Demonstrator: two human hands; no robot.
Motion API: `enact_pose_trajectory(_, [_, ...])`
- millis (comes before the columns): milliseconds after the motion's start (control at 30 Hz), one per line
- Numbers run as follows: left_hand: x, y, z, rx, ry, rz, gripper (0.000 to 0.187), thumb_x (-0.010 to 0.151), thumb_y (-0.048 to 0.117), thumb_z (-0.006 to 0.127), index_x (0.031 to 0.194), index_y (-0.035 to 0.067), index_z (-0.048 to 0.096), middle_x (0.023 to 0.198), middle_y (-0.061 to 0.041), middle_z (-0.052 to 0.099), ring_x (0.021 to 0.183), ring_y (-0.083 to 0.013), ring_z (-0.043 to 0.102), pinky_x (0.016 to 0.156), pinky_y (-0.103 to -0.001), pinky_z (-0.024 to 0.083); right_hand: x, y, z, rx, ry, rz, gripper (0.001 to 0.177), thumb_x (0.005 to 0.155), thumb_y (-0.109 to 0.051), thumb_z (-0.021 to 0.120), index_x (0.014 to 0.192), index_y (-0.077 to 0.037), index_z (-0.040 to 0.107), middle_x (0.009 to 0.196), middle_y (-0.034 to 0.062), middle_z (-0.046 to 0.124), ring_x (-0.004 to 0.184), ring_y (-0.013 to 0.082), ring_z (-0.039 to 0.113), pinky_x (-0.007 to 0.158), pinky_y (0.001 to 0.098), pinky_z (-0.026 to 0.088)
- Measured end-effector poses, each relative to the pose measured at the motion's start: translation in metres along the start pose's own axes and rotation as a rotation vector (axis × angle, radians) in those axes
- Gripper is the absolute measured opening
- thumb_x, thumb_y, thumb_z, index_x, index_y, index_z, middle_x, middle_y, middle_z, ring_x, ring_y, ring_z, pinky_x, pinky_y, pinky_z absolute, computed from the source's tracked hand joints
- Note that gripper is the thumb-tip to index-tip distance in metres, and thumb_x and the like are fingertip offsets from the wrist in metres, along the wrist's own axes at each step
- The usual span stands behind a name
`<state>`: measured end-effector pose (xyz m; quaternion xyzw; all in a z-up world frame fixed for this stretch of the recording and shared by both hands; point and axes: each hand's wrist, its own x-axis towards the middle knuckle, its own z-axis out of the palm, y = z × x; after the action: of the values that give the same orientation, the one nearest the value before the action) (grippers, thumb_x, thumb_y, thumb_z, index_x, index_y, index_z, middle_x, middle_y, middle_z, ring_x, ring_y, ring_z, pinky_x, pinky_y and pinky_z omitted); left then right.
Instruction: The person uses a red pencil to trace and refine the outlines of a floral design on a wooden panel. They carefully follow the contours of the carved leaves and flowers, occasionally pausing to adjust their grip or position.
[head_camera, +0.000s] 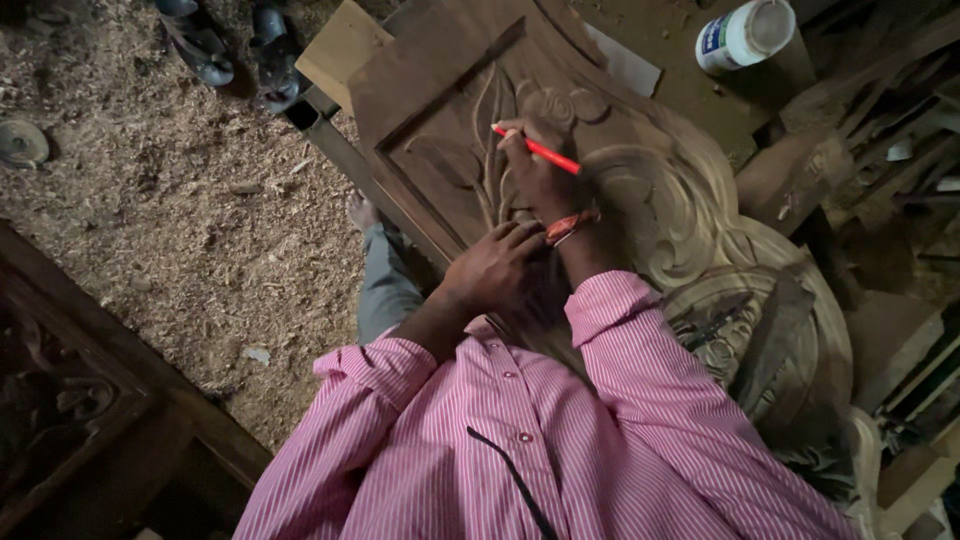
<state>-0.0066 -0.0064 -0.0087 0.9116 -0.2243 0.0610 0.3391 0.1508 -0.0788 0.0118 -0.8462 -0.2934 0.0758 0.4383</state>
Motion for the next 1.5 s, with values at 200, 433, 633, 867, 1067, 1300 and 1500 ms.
enact_pose_trajectory(200, [-0.001,0.001,-0.003,-0.056,0.095,-0.012,0.050,0.078,0.029,0.068,0.118,0.000,0.072,0.141,-0.013,0.059,0.136,-0.0315,0.050,0.116,-0.042,0.041,-0.002,-0.002,-0.007,0.076,-0.045,0.052,0.020,0.102,-0.013,0.058,0.109,-0.001,0.073,0.095,0.0097,0.077,0.088,0.0174,0.073,0.077,0.0324,0.057])
enact_pose_trajectory(433, [-0.002,0.000,-0.003,-0.052,0.111,0.055,0.042,0.082,0.028,0.066,0.115,0.003,0.074,0.139,-0.012,0.059,0.136,-0.0305,0.050,0.114,-0.044,0.042,-0.011,0.012,-0.006,0.163,-0.082,0.043,0.024,0.107,-0.015,0.055,0.118,-0.001,0.070,0.104,0.0090,0.077,0.097,0.0160,0.070,0.088,0.0308,0.056])
enact_pose_trajectory(633, [-0.002,-0.001,0.001,-0.083,0.112,0.018,0.044,0.084,0.029,0.067,0.121,0.005,0.073,0.142,-0.010,0.058,0.138,-0.0286,0.048,0.116,-0.043,0.041,-0.022,0.020,0.003,0.398,-0.015,0.223,0.029,0.108,-0.024,0.056,0.124,-0.001,0.067,0.108,0.0081,0.076,0.100,0.0143,0.070,0.093,0.0299,0.056])
enact_pose_trajectory(867, [0.000,-0.001,-0.003,-0.085,0.061,0.023,0.050,0.076,0.028,0.067,0.121,0.005,0.073,0.141,-0.013,0.058,0.134,-0.0310,0.048,0.113,-0.044,0.041,-0.019,0.016,-0.003,0.243,-0.046,0.154,0.028,0.108,-0.022,0.056,0.121,-0.001,0.070,0.107,0.0078,0.077,0.101,0.0145,0.070,0.092,0.0299,0.055])
enact_pose_trajectory(1067, [0.000,0.001,-0.006,-0.089,0.087,0.006,0.050,0.078,0.025,0.067,0.124,0.005,0.072,0.141,-0.012,0.058,0.135,-0.0302,0.050,0.115,-0.043,0.041,-0.016,0.005,-0.005,0.225,-0.070,0.103,0.023,0.107,-0.016,0.056,0.116,-0.001,0.070,0.107,0.0095,0.077,0.100,0.0163,0.071,0.091,0.0312,0.055])
enact_pose_trajectory(1300, [-0.002,0.000,-0.002,-0.092,0.163,0.029,0.045,0.086,0.026,0.068,0.124,0.004,0.072,0.143,-0.009,0.059,0.137,-0.0289,0.050,0.117,-0.043,0.040,-0.012,0.003,-0.014,0.101,-0.172,0.027,0.019,0.103,-0.009,0.057,0.108,0.001,0.072,0.103,0.0115,0.074,0.098,0.0188,0.070,0.087,0.0326,0.055])
enact_pose_trajectory(1500, [-0.003,-0.002,0.000,-0.103,0.044,0.012,0.039,0.078,0.027,0.070,0.110,0.006,0.075,0.143,-0.009,0.057,0.137,-0.0299,0.050,0.115,-0.043,0.039,0.001,0.016,-0.012,0.161,-0.261,0.287,0.018,0.100,-0.010,0.058,0.103,-0.001,0.074,0.099,0.0092,0.078,0.092,0.0126,0.073,0.081,0.0284,0.058])
